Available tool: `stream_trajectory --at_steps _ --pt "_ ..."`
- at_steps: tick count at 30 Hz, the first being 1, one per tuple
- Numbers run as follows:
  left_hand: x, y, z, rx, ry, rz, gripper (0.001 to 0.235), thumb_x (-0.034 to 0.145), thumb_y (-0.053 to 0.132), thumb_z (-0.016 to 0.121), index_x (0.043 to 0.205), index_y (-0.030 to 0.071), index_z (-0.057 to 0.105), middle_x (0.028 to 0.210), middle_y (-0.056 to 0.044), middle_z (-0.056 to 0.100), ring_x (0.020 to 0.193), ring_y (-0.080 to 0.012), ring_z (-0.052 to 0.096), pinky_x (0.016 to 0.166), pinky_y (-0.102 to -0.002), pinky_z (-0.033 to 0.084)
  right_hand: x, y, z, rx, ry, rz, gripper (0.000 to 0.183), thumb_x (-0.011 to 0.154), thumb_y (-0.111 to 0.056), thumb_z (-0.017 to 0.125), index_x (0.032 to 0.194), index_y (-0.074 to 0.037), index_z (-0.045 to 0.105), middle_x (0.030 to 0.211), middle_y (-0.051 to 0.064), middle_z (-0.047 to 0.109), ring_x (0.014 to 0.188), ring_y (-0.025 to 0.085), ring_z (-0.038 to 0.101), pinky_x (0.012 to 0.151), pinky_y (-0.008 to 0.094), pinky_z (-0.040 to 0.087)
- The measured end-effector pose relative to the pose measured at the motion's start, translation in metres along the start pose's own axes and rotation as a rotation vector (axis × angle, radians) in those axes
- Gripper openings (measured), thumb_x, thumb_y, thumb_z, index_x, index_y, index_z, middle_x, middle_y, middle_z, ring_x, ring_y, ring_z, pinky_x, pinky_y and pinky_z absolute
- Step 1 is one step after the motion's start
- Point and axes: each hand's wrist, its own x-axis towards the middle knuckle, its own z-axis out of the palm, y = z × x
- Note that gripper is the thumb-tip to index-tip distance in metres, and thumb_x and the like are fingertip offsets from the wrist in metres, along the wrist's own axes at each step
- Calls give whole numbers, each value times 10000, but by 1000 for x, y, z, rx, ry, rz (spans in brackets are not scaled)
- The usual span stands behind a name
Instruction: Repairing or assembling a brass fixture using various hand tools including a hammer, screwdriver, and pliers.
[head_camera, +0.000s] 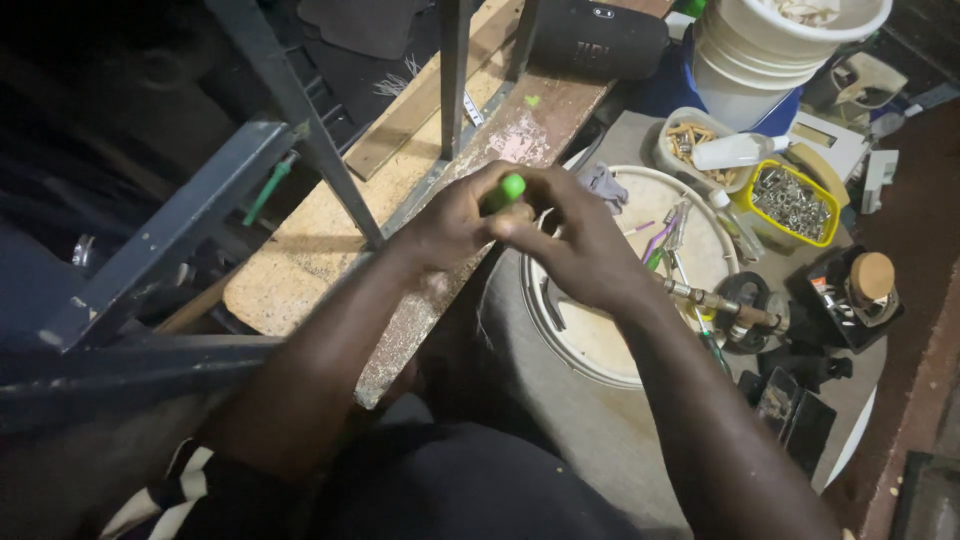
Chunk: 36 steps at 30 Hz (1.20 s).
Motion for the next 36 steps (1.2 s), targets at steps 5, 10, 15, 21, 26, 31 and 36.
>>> stream_trajectory --at_steps 5,10,15,21,26,31,36 --pt "10 -30 -9 104 -58 154 486 969 530 623 1235 124 606 1057 -32 660 1017 -156 641 937 -345 550 -45 148 0 -211 83 252 299 1026 -309 607 1249 -119 664 1076 178 721 1001 335 713 869 431 564" --pt "12 -31 -9 -39 -75 148 472 922 550 703 1053 97 705 983 -8 704 981 -110 651 941 -328 562 -102 244 27 -403 -24 314 515 838 -262 705 1303 -62 614 1024 271 688 953 446 670 797 518 533" --pt "13 -30 -6 77 -71 169 388 901 503 711 958 120 703 984 16 752 972 -78 688 921 -292 573 -128 301 51 -910 -44 249 204 903 -244 616 969 -84 725 1005 185 704 1050 425 650 891 561 503" --pt "13 -44 -4 27 -21 39 323 1003 367 750 927 63 673 879 -38 585 866 -145 545 833 -349 497 -128 305 48 -719 -114 384 254 872 -278 648 969 -47 689 996 206 703 959 410 686 820 550 537" --pt "13 -35 -8 -1 -79 220 260 978 367 715 921 122 652 915 35 699 945 -76 663 922 -293 547 -110 202 25 -565 -31 424 400 909 -357 664 1150 -38 651 932 221 703 878 422 682 753 543 528" --pt "13 -29 -6 131 -58 111 295 969 417 686 845 157 623 747 65 540 710 -72 520 689 -294 509 -93 86 -12 -101 211 550 387 1038 -364 557 1001 15 631 757 122 653 684 232 608 622 398 491" --pt "11 -29 -5 208 -6 68 317 966 404 672 776 181 551 738 70 518 706 -76 558 657 -323 527 -100 0 -29 445 267 152 345 1102 -315 426 1051 -26 608 749 -18 543 620 89 460 538 285 360"
